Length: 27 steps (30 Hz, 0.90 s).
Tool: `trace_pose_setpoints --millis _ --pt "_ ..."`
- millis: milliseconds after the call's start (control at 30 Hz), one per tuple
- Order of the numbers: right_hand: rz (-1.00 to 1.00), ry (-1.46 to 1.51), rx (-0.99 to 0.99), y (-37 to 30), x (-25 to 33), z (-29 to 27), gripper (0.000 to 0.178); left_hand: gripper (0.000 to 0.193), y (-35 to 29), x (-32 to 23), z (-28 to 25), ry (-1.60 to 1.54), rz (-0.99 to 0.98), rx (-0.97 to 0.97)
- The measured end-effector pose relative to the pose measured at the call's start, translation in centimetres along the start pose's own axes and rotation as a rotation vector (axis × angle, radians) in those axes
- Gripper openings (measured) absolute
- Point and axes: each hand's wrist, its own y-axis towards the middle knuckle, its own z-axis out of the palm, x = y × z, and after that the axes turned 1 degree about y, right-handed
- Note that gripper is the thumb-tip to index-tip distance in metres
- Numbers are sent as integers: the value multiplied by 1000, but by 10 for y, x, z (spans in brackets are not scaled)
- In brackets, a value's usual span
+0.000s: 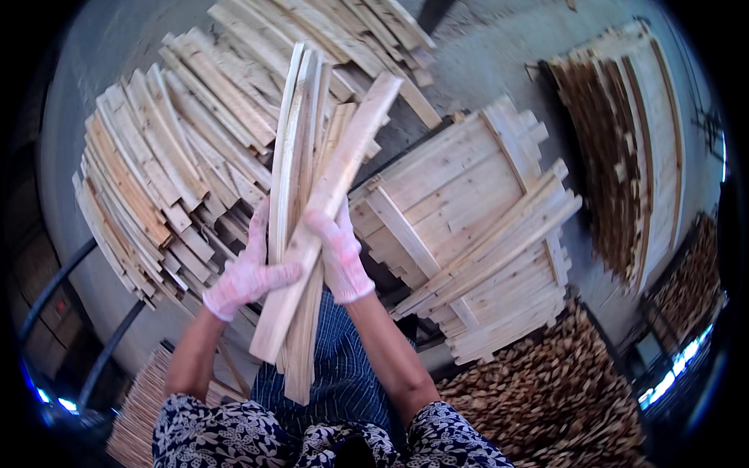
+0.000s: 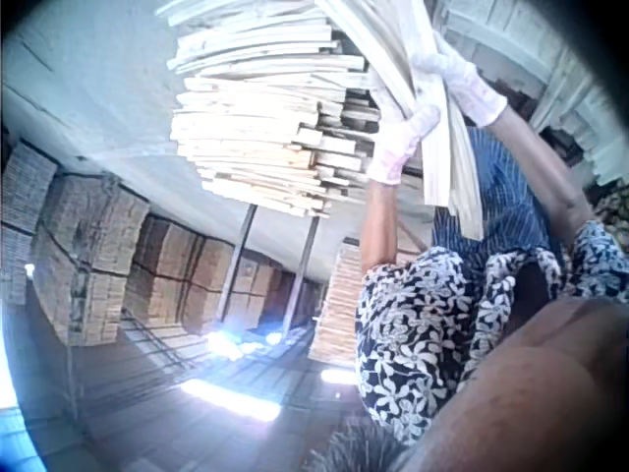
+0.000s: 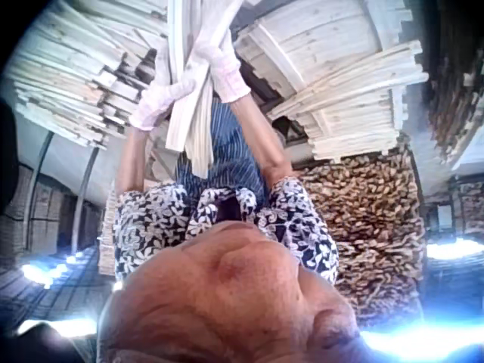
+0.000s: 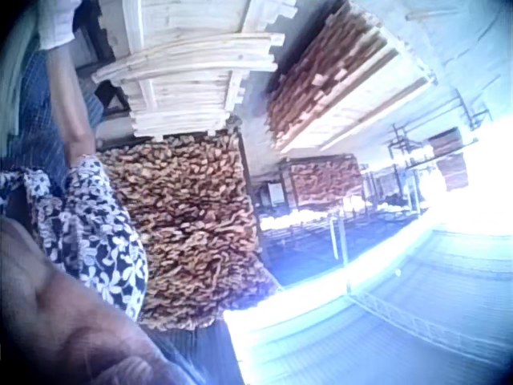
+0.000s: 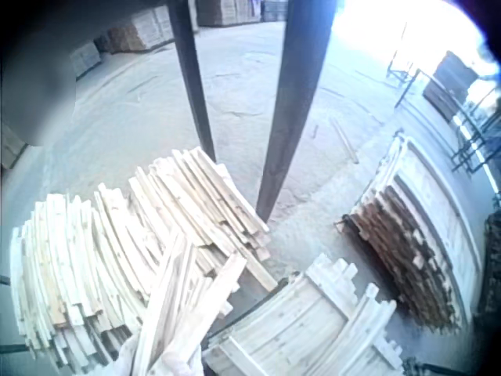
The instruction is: The person sits on the floor and repeatedly picks up light-colored wooden planks from a pile. They arrange the planks into a neat stack on a metal rack, handling them one by one or in small groups.
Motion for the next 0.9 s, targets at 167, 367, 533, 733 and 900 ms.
trace_pose_setpoints --millis 167,367,533,733,900 --pt "-297 95 -120 -61 51 -71 80 113 29 -43 98 -51 106 206" --pt "-326 -424 -495 -37 134 -207 66 102 181 -5 218 409 274 354" --pt "-509 -629 -681 -81 117 -249 73 100 217 59 250 517 354 136" --pt "-233 -594 -1089 -168 130 -312 93 90 205 50 250 530 171 41" --pt "-40 -1020 -1210 -117 89 -457 120 88 209 43 254 636 279 4"
